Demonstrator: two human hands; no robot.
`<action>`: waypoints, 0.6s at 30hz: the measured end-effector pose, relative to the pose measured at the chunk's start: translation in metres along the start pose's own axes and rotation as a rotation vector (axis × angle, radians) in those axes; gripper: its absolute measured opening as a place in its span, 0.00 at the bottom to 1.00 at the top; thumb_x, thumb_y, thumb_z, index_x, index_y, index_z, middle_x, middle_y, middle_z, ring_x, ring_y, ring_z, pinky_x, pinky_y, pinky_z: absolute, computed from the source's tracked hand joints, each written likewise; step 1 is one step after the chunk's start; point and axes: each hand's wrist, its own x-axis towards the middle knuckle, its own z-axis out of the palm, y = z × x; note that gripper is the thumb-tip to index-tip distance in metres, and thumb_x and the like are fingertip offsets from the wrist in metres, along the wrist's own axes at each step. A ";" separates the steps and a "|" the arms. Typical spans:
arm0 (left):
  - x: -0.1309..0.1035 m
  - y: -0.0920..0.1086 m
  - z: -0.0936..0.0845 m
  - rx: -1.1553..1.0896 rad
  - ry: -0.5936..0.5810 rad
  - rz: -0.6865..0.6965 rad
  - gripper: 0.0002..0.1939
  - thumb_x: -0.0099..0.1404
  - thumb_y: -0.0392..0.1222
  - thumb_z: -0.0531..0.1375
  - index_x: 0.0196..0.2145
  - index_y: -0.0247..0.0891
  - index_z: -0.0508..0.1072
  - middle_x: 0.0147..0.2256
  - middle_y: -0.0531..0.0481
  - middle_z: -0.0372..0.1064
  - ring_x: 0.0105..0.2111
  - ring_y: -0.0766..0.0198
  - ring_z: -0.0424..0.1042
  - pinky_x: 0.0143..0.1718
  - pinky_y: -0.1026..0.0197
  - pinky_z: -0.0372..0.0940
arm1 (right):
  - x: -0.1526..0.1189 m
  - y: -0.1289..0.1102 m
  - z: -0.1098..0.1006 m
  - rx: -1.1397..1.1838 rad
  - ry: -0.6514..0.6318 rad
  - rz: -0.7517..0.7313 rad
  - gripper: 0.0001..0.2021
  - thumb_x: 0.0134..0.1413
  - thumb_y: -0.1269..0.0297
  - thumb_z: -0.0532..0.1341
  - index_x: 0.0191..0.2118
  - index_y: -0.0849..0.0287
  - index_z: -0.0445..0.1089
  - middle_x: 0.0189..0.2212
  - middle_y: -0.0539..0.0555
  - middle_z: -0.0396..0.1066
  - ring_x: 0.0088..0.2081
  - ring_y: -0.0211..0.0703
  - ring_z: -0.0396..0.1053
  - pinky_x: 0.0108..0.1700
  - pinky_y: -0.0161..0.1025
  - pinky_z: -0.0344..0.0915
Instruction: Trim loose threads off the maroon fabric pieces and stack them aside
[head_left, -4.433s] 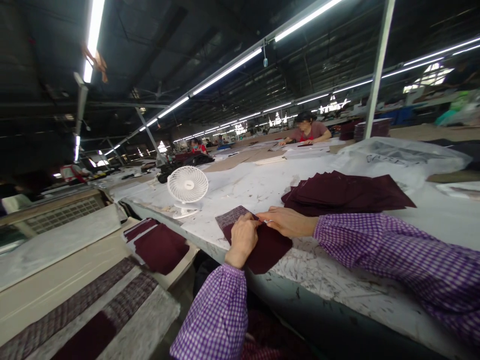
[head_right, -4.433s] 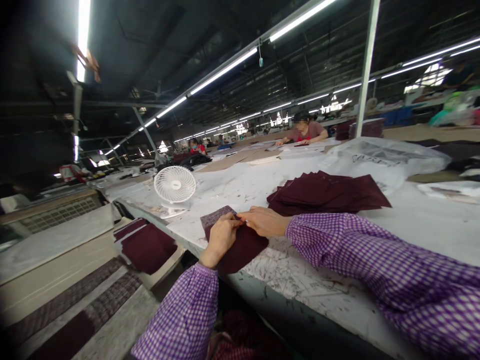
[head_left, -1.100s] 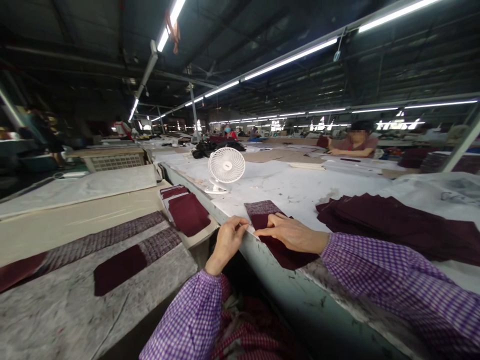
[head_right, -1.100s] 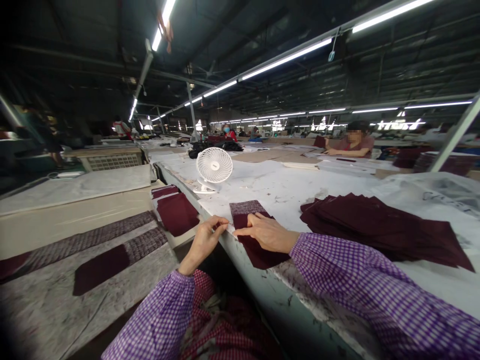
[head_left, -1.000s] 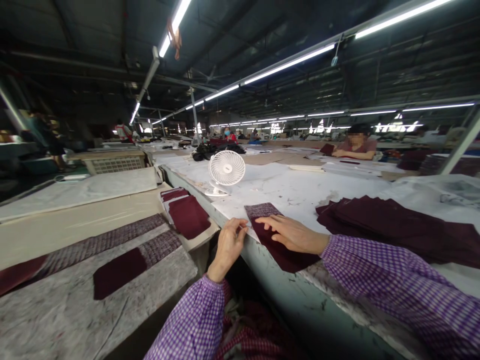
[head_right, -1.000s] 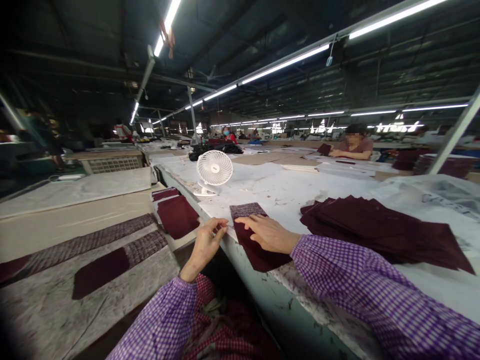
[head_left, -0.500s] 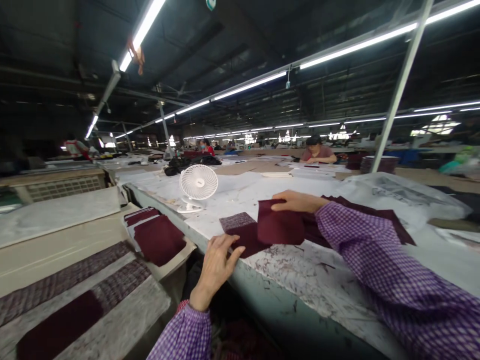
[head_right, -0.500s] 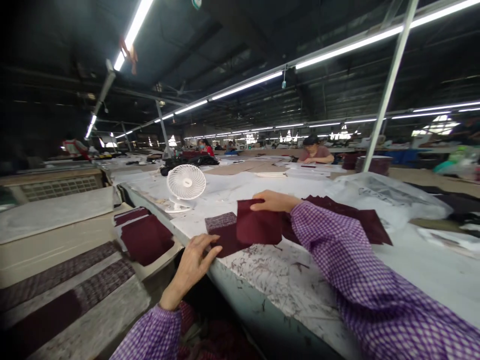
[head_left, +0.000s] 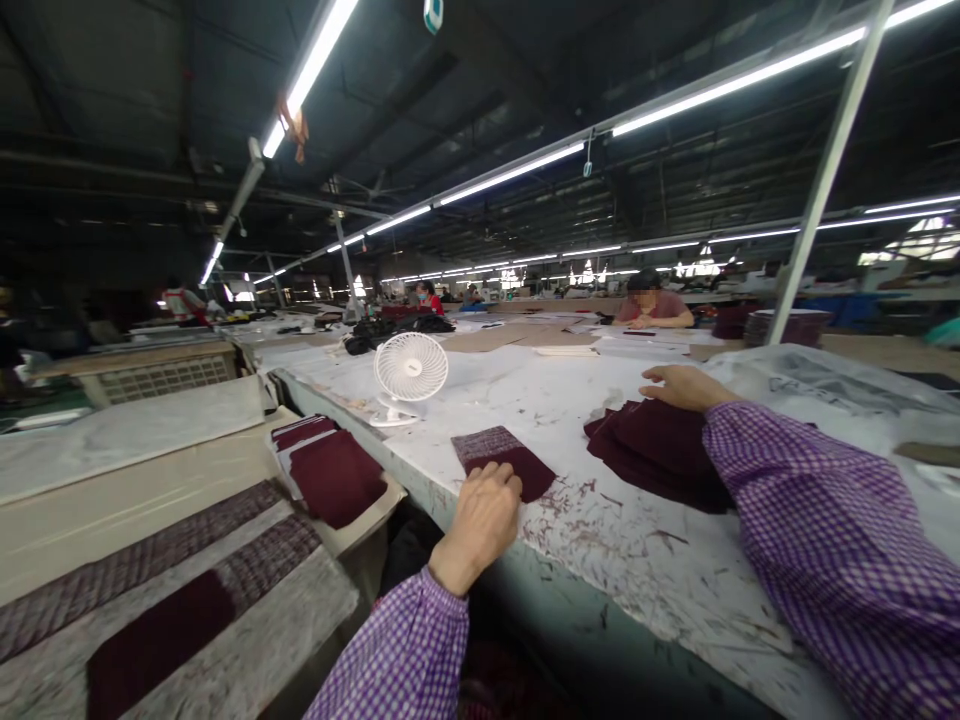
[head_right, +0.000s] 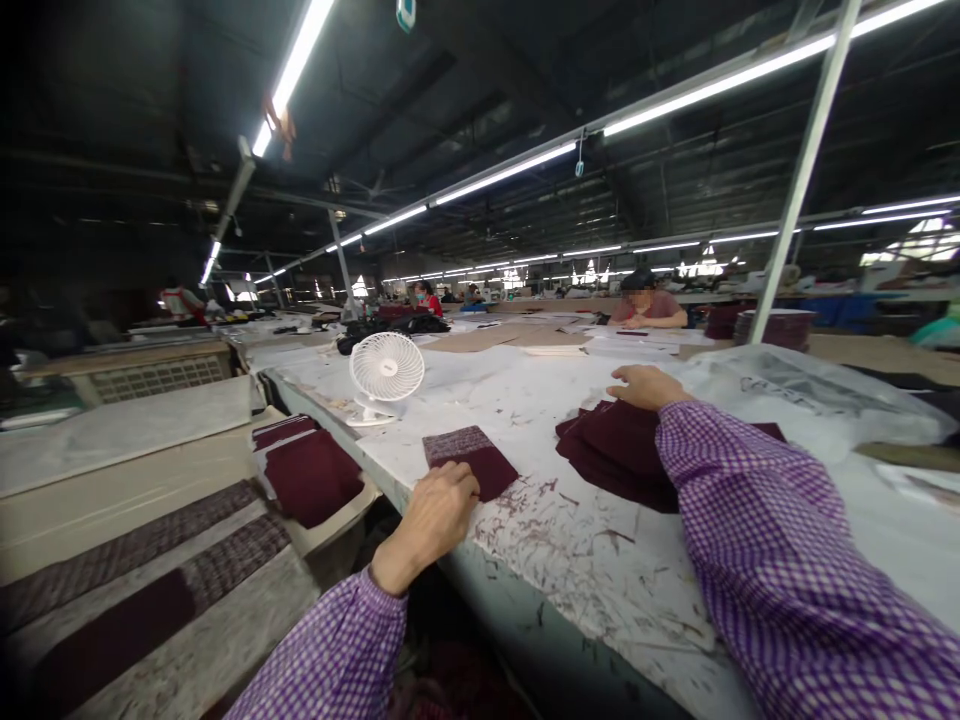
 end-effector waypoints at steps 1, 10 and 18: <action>0.002 0.000 0.001 -0.003 0.004 -0.021 0.08 0.60 0.32 0.53 0.29 0.37 0.71 0.33 0.45 0.68 0.37 0.56 0.66 0.39 0.56 0.60 | -0.002 -0.016 -0.004 0.028 -0.035 -0.035 0.23 0.48 0.54 0.57 0.47 0.64 0.70 0.41 0.61 0.73 0.43 0.53 0.69 0.49 0.47 0.62; 0.007 -0.023 0.005 -0.508 0.083 -0.279 0.08 0.61 0.34 0.52 0.27 0.38 0.70 0.25 0.54 0.68 0.25 0.66 0.66 0.29 0.65 0.58 | -0.071 -0.191 0.027 0.258 -0.287 -0.802 0.23 0.47 0.56 0.63 0.50 0.58 0.66 0.44 0.54 0.72 0.44 0.47 0.68 0.46 0.41 0.60; -0.026 -0.029 0.008 -0.518 0.733 -0.436 0.14 0.67 0.43 0.49 0.26 0.37 0.66 0.26 0.52 0.64 0.30 0.65 0.65 0.36 0.63 0.59 | -0.079 -0.203 0.080 0.203 -0.232 -0.656 0.06 0.55 0.66 0.55 0.29 0.61 0.64 0.26 0.52 0.68 0.28 0.37 0.63 0.30 0.33 0.51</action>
